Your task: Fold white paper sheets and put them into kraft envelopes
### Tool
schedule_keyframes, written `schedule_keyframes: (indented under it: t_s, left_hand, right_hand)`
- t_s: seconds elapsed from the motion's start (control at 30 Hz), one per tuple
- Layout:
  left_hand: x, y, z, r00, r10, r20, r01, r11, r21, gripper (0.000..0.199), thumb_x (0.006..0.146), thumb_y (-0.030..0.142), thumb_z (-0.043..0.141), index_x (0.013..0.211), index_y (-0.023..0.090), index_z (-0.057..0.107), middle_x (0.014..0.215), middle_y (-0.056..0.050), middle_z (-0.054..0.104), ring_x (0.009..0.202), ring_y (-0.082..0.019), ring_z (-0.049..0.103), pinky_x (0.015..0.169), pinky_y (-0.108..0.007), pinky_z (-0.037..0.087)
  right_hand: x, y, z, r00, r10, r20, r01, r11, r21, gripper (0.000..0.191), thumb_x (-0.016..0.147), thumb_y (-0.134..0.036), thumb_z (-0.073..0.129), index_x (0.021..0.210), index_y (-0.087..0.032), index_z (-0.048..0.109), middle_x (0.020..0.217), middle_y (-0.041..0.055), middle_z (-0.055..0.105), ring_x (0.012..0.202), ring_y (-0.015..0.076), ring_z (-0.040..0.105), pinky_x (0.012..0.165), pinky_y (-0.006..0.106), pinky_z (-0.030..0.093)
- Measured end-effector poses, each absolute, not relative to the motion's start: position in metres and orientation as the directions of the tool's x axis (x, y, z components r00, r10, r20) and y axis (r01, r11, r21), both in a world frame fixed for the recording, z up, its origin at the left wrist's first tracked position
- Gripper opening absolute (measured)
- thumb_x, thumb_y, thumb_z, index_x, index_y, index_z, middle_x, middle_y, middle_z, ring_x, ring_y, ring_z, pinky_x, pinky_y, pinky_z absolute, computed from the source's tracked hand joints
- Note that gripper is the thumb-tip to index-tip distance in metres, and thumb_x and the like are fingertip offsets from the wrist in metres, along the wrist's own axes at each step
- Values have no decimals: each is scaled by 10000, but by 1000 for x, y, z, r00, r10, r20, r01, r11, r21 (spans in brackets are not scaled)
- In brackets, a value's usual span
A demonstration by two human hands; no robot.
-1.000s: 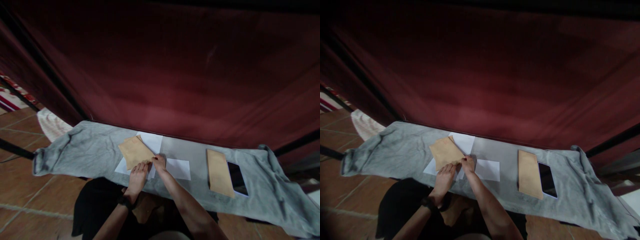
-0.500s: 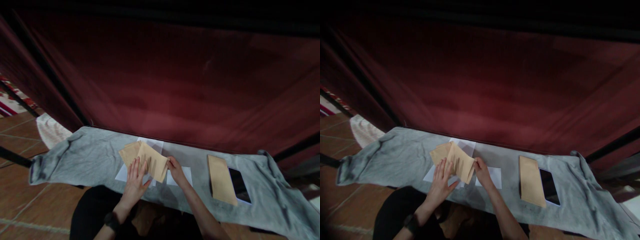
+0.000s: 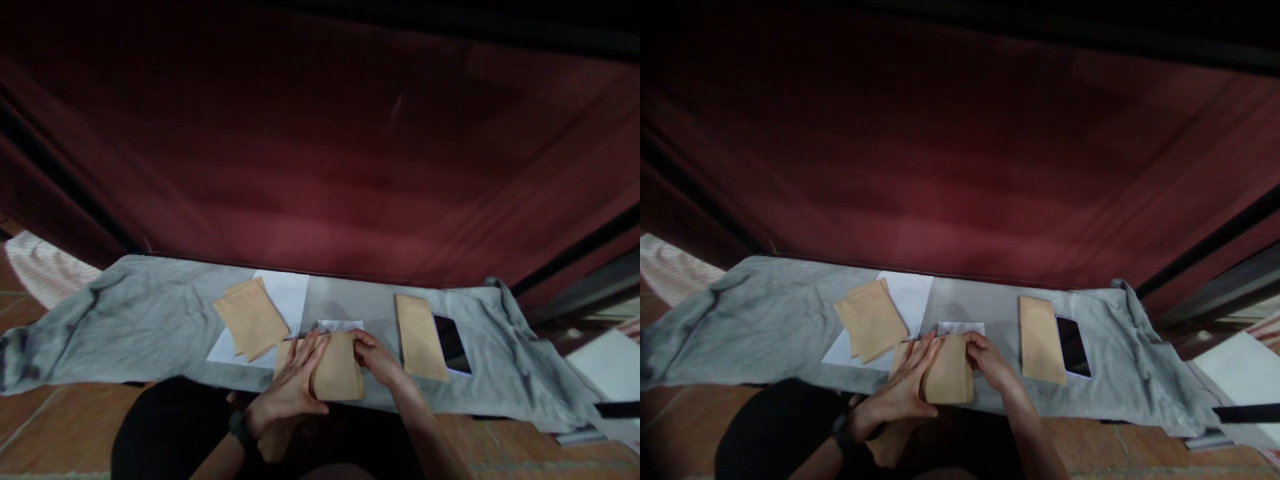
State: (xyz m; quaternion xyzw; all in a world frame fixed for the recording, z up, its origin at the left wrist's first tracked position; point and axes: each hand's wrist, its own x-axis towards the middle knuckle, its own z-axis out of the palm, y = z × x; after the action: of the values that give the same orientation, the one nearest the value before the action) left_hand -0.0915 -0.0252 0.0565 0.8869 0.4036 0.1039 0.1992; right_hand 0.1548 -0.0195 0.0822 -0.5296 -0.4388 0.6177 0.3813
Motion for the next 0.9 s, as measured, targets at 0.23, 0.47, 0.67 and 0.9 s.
schedule_keyframes:
  t_s: [0.23, 0.47, 0.67, 0.9]
  left_hand:
    - [-69, -19, 43, 667, 740, 87, 673, -648, 358, 1301, 625, 532, 836, 1624, 251, 51, 1649, -182, 253, 1527, -397, 191, 1214, -643, 127]
    - [-62, -19, 42, 656, 733, 179, 698, -680, 225, 1175, 659, 494, 826, 1608, 289, 164, 1649, -161, 241, 1503, -399, 243, 1213, -643, 101]
    - [-53, -17, 43, 667, 722, 183, 696, -692, 194, 1108, 702, 497, 800, 1602, 311, 180, 1634, -141, 278, 1460, -375, 328, 1212, -622, 117]
    - [-41, -15, 39, 646, 729, 225, 705, -683, 191, 1073, 719, 471, 785, 1597, 280, 200, 1574, -152, 384, 1436, -367, 364, 1211, -626, 113]
  right_hand:
    - [172, -28, 76, -71, 975, -213, -50, -217, -975, 189, 764, -351, 637, 900, -235, 698, 774, -27, 691, 707, 165, 623, 680, 268, 493]
    - [173, -38, 46, -186, 966, -182, -11, -187, -982, 278, 747, -418, 686, 951, -231, 709, 815, -1, 732, 822, 228, 680, 838, 373, 546]
    - [181, -38, 15, 25, 998, -56, 423, -62, -904, 334, 787, -207, 556, 1107, -223, 652, 928, 41, 742, 882, 220, 689, 851, 350, 561]
    - [190, -52, 23, 234, 943, 235, 647, 29, -762, 273, 917, -275, 477, 1132, -216, 633, 1076, 115, 690, 1002, 260, 669, 933, 434, 546]
